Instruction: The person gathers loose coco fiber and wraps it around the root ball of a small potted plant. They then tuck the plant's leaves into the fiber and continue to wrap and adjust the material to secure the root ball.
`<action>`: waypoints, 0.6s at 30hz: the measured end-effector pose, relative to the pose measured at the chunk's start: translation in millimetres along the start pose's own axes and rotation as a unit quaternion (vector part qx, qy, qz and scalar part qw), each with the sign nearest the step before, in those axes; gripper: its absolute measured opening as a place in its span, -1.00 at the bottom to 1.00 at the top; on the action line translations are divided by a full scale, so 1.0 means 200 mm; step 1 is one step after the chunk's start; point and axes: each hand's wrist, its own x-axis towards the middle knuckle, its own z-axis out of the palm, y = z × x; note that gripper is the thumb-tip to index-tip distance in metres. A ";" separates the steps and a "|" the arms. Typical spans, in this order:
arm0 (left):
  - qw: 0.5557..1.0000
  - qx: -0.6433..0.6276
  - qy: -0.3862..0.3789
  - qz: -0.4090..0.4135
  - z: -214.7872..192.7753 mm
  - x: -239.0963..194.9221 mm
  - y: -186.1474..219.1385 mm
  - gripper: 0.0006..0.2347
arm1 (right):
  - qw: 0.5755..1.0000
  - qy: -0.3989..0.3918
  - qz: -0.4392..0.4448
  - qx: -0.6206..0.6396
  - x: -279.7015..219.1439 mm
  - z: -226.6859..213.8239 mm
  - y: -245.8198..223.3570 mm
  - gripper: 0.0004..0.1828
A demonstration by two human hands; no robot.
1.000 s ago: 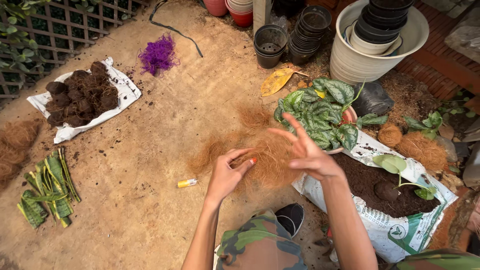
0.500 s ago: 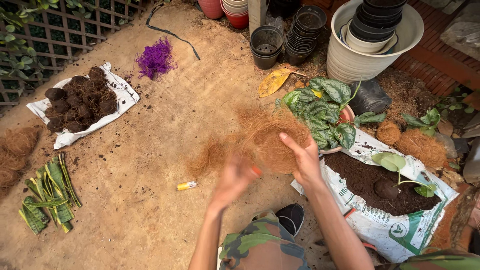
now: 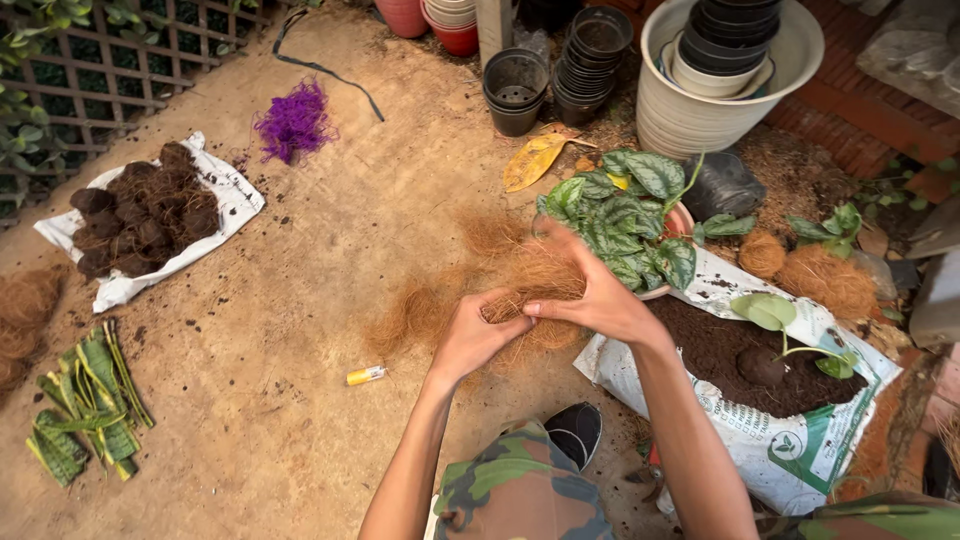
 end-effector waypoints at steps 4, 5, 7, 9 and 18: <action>0.998 0.038 -0.036 0.046 -0.03 0.04 0.13 -0.55 | 0.970 -0.036 0.169 0.168 -0.03 -0.11 -0.04 -0.24; 0.999 -0.002 -0.038 0.024 -0.02 0.05 0.16 -0.55 | 0.972 -0.016 0.161 0.170 -0.04 -0.14 -0.03 -0.33; 0.995 -0.080 -0.049 -0.027 0.00 0.09 0.23 -0.55 | 0.964 0.019 0.160 0.212 -0.09 -0.19 -0.02 -0.38; 0.996 -0.026 -0.036 0.080 0.04 0.16 0.31 -0.58 | 0.943 0.053 0.160 0.286 -0.14 -0.26 -0.02 -0.32; 0.981 0.036 -0.173 0.085 0.46 0.47 0.65 -0.48 | 0.964 0.154 0.054 0.211 -0.41 -0.64 -0.01 -0.27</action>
